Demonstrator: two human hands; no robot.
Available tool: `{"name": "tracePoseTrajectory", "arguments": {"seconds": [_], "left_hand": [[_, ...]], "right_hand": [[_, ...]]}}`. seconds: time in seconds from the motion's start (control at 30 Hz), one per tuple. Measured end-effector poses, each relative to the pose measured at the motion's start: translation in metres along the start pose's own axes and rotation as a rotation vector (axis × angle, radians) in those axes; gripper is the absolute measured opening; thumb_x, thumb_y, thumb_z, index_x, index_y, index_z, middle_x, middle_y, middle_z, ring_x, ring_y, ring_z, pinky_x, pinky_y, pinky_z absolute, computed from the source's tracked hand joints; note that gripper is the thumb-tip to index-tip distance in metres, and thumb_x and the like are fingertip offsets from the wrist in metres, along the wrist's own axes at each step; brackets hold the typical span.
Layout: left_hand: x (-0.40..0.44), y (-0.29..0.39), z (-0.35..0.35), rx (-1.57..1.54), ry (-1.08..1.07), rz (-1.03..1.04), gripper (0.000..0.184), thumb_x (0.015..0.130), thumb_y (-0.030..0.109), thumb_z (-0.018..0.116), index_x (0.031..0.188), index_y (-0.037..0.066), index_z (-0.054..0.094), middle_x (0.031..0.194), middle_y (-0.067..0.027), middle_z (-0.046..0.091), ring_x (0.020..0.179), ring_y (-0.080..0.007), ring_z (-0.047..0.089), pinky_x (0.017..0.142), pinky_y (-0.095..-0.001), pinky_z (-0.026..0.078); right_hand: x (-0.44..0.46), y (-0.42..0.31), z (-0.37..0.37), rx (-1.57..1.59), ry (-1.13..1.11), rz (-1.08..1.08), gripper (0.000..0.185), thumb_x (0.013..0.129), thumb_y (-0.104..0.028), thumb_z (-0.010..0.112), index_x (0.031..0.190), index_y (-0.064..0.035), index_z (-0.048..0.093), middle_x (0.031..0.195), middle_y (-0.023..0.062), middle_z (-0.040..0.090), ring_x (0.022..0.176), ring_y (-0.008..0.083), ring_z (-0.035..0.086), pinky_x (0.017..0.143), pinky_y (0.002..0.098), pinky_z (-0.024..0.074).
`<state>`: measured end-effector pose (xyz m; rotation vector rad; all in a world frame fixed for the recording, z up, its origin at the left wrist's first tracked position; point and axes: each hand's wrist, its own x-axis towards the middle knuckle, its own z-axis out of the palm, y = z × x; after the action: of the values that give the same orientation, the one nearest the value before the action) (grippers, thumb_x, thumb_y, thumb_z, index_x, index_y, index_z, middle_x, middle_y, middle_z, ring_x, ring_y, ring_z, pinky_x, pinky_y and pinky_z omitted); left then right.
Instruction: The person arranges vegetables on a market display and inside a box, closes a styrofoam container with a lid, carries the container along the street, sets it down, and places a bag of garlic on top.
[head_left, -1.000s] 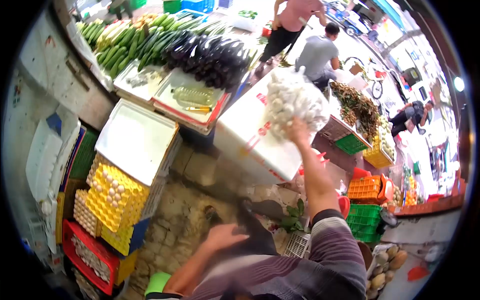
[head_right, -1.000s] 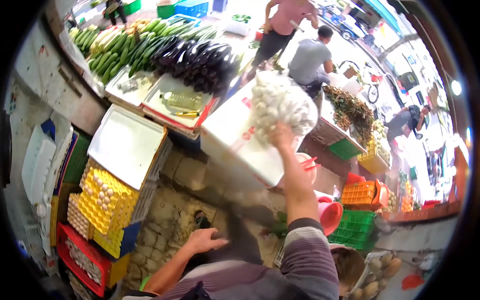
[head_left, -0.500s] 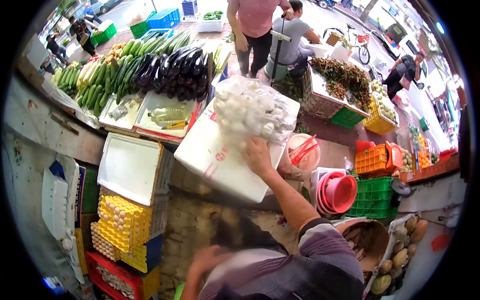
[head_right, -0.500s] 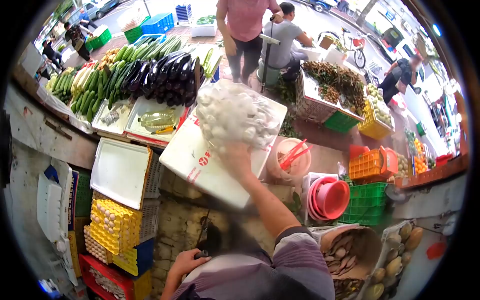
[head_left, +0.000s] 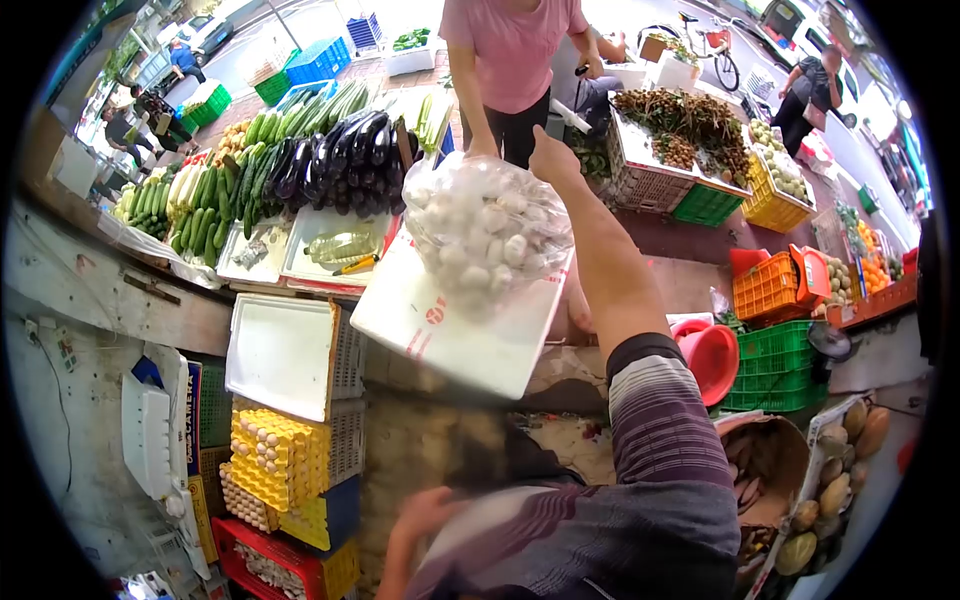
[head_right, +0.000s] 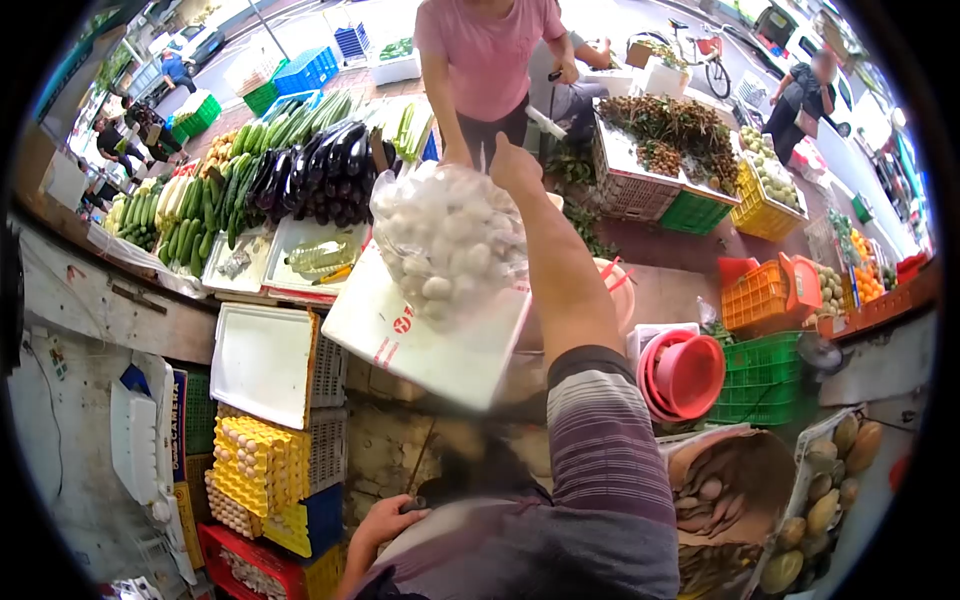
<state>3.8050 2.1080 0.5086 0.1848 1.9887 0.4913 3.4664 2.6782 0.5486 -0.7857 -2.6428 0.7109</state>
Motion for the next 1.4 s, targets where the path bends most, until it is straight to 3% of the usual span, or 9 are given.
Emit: {"name": "tracePoseTrajectory", "arguments": {"seconds": [0.1, 0.2, 0.23, 0.43, 0.57, 0.67, 0.97, 1.07, 1.4], "left_hand": [[0.003, -0.008, 0.010, -0.060, -0.012, -0.015, 0.073, 0.083, 0.061, 0.069, 0.127, 0.003, 0.066, 0.121, -0.0182, 0.069, 0.112, -0.0310, 0.067, 0.094, -0.0379, 0.052], [-0.003, 0.009, 0.016, -0.112, 0.147, 0.079, 0.041, 0.083, 0.040, 0.078, 0.096, 0.002, 0.070, 0.070, -0.0057, 0.059, 0.068, -0.0143, 0.053, 0.063, -0.0316, 0.044], [-0.008, 0.021, 0.012, -0.115, 0.107, 0.100, 0.044, 0.083, 0.043, 0.077, 0.096, 0.002, 0.070, 0.072, -0.0073, 0.061, 0.069, -0.0158, 0.056, 0.065, -0.0325, 0.046], [-0.021, 0.045, 0.004, -0.128, 0.109, 0.055, 0.049, 0.079, 0.048, 0.079, 0.097, 0.002, 0.070, 0.074, -0.0075, 0.063, 0.071, -0.0166, 0.058, 0.067, -0.0323, 0.047], [-0.025, 0.042, 0.007, -0.093, 0.127, 0.114, 0.053, 0.079, 0.054, 0.077, 0.096, 0.004, 0.070, 0.074, -0.0096, 0.064, 0.072, -0.0199, 0.060, 0.067, -0.0342, 0.048], [-0.023, 0.033, 0.003, 0.098, -0.017, -0.006, 0.066, 0.084, 0.063, 0.066, 0.119, 0.007, 0.070, 0.109, -0.0176, 0.071, 0.102, -0.0314, 0.068, 0.089, -0.0402, 0.052], [-0.045, -0.057, 0.021, -0.009, 0.041, 0.147, 0.066, 0.084, 0.063, 0.066, 0.117, 0.006, 0.069, 0.112, -0.0186, 0.070, 0.105, -0.0343, 0.067, 0.089, -0.0420, 0.051], [-0.043, -0.093, 0.036, -0.077, 0.196, 0.263, 0.055, 0.081, 0.059, 0.070, 0.103, 0.009, 0.073, 0.091, -0.0152, 0.072, 0.088, -0.0320, 0.068, 0.077, -0.0387, 0.051], [-0.079, -0.143, 0.054, -0.062, 0.134, 0.277, 0.055, 0.081, 0.060, 0.070, 0.104, 0.011, 0.073, 0.090, -0.0133, 0.072, 0.088, -0.0307, 0.068, 0.078, -0.0387, 0.051]], "right_hand": [[-0.034, -0.018, 0.000, -0.027, -0.007, -0.099, 0.063, 0.086, -0.018, 0.055, 0.149, -0.0161, 0.043, 0.106, 0.0258, 0.070, 0.101, 0.0428, 0.067, 0.089, 0.0527, 0.0519], [-0.113, -0.038, 0.026, 0.142, 0.003, -0.249, 0.055, 0.088, -0.037, 0.064, 0.137, -0.0140, 0.056, 0.105, 0.0213, 0.070, 0.098, 0.0412, 0.066, 0.085, 0.0524, 0.0519], [-0.144, -0.053, 0.007, 0.134, -0.122, -0.291, 0.054, 0.086, -0.041, 0.067, 0.131, -0.0118, 0.060, 0.110, 0.0206, 0.069, 0.102, 0.0413, 0.065, 0.089, 0.0518, 0.0505], [-0.196, -0.054, 0.062, -0.026, -0.048, -0.259, 0.065, 0.086, -0.058, 0.062, 0.130, -0.0096, 0.060, 0.145, 0.0189, 0.048, 0.140, 0.0365, 0.037, 0.118, 0.0654, 0.0115], [-0.195, -0.040, 0.083, -0.145, -0.019, -0.242, 0.058, 0.089, -0.054, 0.058, 0.127, -0.0107, 0.062, 0.143, 0.0177, 0.051, 0.139, 0.0363, 0.040, 0.117, 0.0659, 0.0146], [-0.204, -0.051, 0.072, -0.172, -0.070, -0.211, 0.050, 0.091, -0.050, 0.056, 0.122, -0.0122, 0.066, 0.138, 0.0177, 0.053, 0.135, 0.0354, 0.043, 0.117, 0.0661, 0.0161], [-0.231, -0.052, 0.099, -0.141, 0.210, -0.197, 0.025, 0.089, -0.032, 0.061, 0.100, -0.0098, 0.070, 0.111, 0.0146, 0.063, 0.117, 0.0331, 0.054, 0.107, 0.0574, 0.0324], [-0.249, -0.055, 0.111, -0.175, 0.267, -0.196, 0.024, 0.091, -0.031, 0.059, 0.099, -0.0105, 0.069, 0.109, 0.0139, 0.063, 0.116, 0.0332, 0.055, 0.104, 0.0588, 0.0346], [-0.287, -0.057, 0.095, -0.331, 0.130, -0.203, 0.022, 0.094, -0.028, 0.053, 0.091, -0.0103, 0.066, 0.094, 0.0119, 0.067, 0.099, 0.0343, 0.064, 0.093, 0.0636, 0.0412]]}}
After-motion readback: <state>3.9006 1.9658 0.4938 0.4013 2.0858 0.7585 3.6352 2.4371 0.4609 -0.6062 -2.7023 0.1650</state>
